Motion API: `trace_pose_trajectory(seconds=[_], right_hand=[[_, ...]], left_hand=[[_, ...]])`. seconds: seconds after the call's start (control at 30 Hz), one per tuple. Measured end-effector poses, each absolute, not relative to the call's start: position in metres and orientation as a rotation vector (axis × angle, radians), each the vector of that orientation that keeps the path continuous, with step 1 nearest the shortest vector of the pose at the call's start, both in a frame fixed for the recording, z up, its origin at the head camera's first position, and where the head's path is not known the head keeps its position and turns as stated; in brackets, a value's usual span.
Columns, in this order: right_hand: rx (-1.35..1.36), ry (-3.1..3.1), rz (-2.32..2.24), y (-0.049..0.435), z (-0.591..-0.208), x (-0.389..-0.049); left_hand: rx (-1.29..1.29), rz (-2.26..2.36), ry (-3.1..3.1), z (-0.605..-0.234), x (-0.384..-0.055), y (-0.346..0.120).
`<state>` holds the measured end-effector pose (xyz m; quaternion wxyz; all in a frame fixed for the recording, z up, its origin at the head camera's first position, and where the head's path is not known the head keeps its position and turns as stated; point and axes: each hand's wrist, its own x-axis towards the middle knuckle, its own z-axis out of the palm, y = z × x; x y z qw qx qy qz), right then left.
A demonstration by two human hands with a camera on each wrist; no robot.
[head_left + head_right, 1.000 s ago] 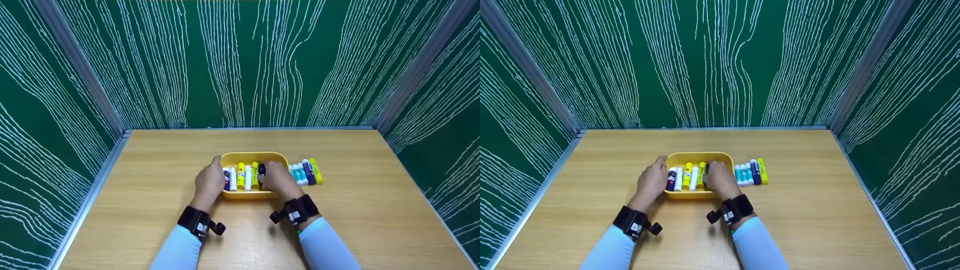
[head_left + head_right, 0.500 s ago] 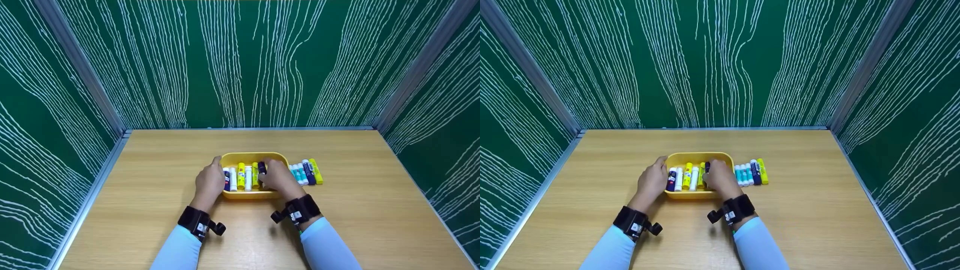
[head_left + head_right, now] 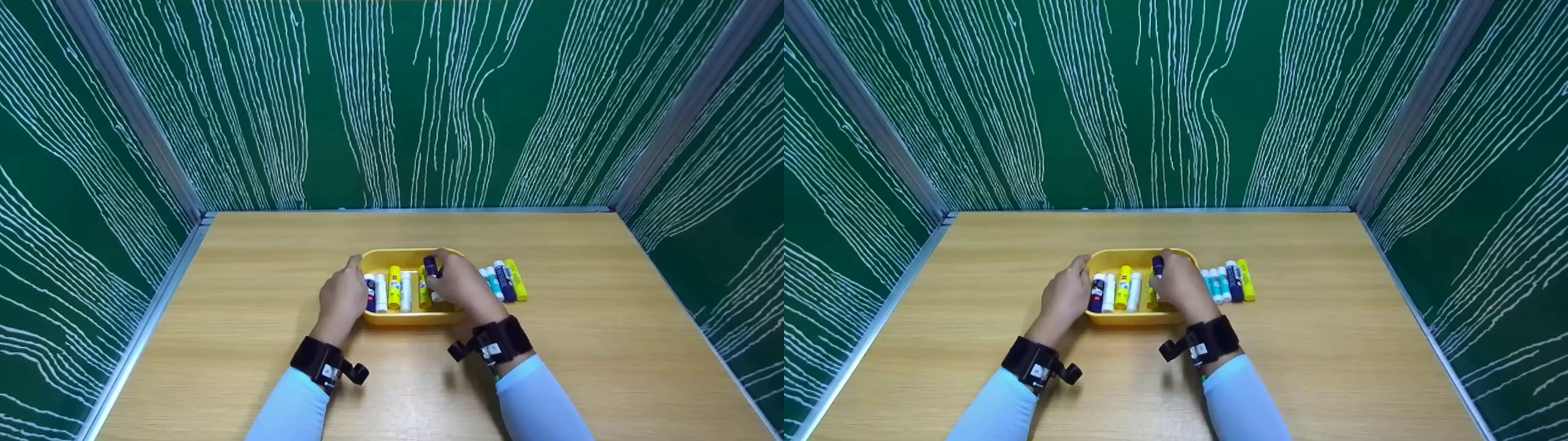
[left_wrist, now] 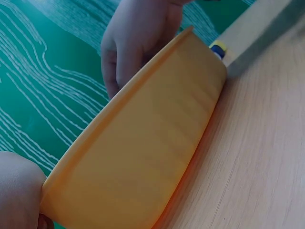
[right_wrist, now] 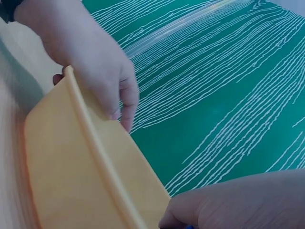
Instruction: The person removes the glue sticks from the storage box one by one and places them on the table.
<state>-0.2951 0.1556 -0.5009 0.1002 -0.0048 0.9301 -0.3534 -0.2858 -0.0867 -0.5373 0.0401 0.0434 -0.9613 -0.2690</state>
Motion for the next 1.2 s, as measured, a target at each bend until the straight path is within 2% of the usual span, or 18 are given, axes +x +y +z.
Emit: trace_pose_trajectory(seconds=[0.67,1.2], right_hand=[[0.052,2.730,-1.110,0.190,-0.471,-0.296],[0.115,2.728,-1.203,0.239,-0.460,-0.298]], left_hand=[[0.139,-0.831,-2.931,-0.538,-0.285,-0.086],[0.155,-0.826,-2.961,-0.537,-0.286,-0.087]])
